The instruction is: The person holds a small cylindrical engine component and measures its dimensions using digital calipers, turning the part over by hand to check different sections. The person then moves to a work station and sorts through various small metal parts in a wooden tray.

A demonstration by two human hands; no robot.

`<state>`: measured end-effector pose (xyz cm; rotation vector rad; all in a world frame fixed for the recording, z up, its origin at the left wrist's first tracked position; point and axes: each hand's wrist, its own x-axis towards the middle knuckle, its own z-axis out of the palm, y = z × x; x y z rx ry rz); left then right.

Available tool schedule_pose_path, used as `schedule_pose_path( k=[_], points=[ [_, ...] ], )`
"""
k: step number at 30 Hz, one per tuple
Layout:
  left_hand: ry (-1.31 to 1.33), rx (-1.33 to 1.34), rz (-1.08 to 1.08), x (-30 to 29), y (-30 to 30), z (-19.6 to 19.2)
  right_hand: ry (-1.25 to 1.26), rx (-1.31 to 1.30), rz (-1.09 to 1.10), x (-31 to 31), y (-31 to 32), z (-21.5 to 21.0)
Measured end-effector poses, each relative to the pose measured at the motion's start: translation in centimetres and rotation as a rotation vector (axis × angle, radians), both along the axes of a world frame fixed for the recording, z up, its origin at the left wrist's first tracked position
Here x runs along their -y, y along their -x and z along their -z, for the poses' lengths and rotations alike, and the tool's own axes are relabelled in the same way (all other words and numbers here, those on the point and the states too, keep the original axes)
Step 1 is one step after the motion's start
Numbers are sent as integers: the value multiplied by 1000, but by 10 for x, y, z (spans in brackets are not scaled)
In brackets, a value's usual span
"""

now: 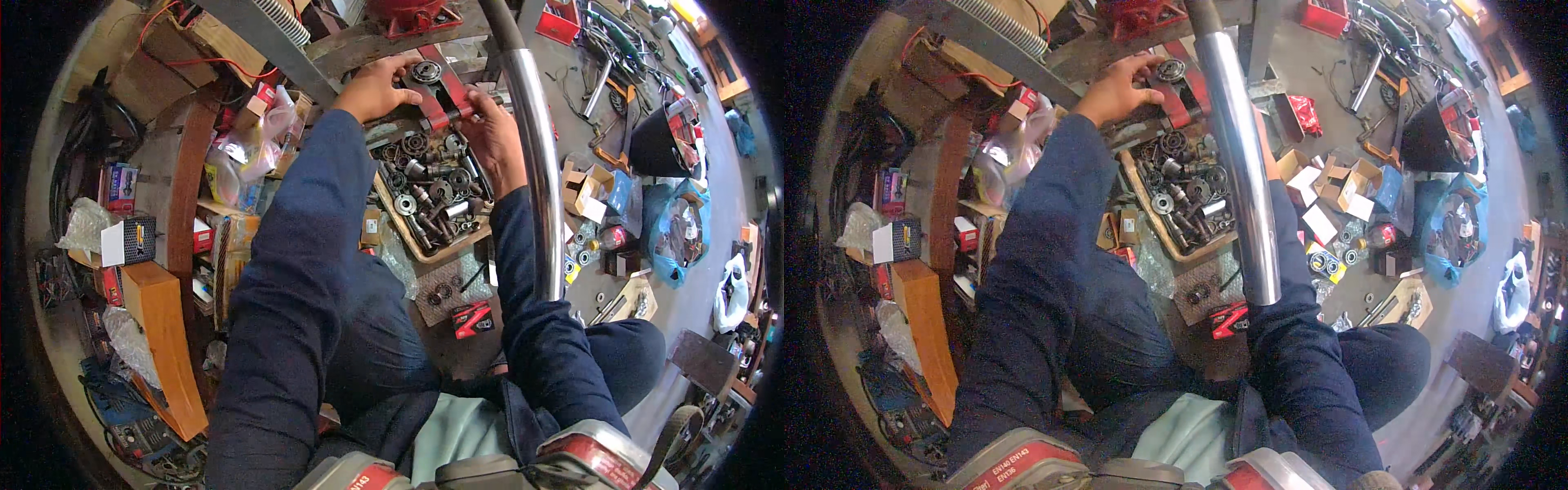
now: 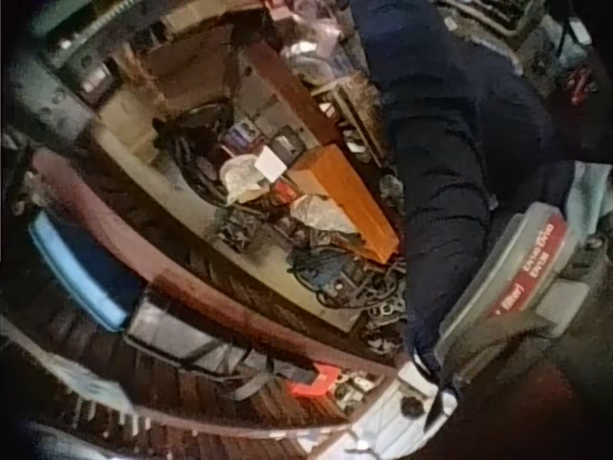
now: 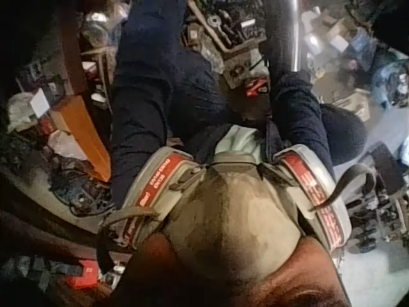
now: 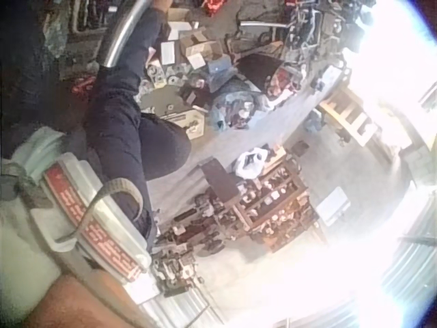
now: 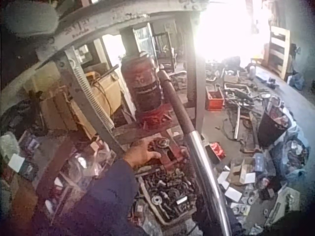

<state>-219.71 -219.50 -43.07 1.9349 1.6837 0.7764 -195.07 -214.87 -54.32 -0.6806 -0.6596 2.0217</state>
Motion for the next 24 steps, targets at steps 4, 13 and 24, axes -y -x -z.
schedule_pose_path(
  k=[4, 13, 24],
  points=[
    [-98, -28, -7, 2, -2, 3, 95, 59, 47, 24, 6, -53],
    [-165, -99, 2, 4, 2, 10, -64, 69, -20, 25, 12, -60],
    [-199, -244, -65, 16, -38, -22, -128, 340, -57, 3, -73, -6]
  ],
)
